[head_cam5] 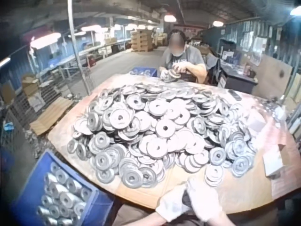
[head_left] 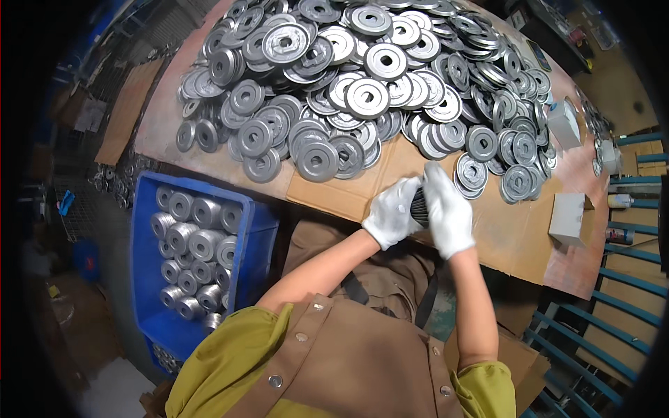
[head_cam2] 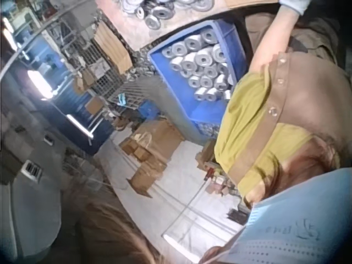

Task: The person sorts and stacks circular metal disks by hand, taking them from a large pile in a storage bin and arranging them into neat stacks on a table.

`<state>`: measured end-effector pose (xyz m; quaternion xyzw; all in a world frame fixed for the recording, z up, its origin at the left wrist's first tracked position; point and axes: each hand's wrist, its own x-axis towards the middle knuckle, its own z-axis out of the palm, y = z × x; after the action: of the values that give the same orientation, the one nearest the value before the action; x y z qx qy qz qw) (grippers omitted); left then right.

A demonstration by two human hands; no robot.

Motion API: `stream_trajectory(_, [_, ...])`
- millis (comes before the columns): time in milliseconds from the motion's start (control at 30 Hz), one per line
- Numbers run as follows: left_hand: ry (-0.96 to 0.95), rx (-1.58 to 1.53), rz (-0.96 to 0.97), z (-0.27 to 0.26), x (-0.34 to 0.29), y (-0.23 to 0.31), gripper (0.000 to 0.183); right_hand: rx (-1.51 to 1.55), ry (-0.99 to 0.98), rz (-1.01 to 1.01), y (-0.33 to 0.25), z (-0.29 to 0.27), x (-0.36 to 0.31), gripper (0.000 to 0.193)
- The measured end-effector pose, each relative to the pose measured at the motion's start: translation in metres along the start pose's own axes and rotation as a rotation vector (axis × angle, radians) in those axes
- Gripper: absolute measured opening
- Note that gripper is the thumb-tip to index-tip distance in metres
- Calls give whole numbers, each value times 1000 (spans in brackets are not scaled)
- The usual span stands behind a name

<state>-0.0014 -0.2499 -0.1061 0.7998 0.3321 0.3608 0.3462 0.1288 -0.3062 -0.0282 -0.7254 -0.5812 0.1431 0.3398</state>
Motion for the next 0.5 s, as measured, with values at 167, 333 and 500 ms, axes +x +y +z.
stream_trajectory(167, [-14,-92,23,-6,-2,1,85,589,-383,350,69,-6,36,45])
stream_trajectory(333, [-137,-166,88,-30,6,-3,85,669,-178,279,76,4,12,45])
stream_trajectory(500, [-207,-182,180,-54,13,-3,81,615,-164,252,61,25,8,47])
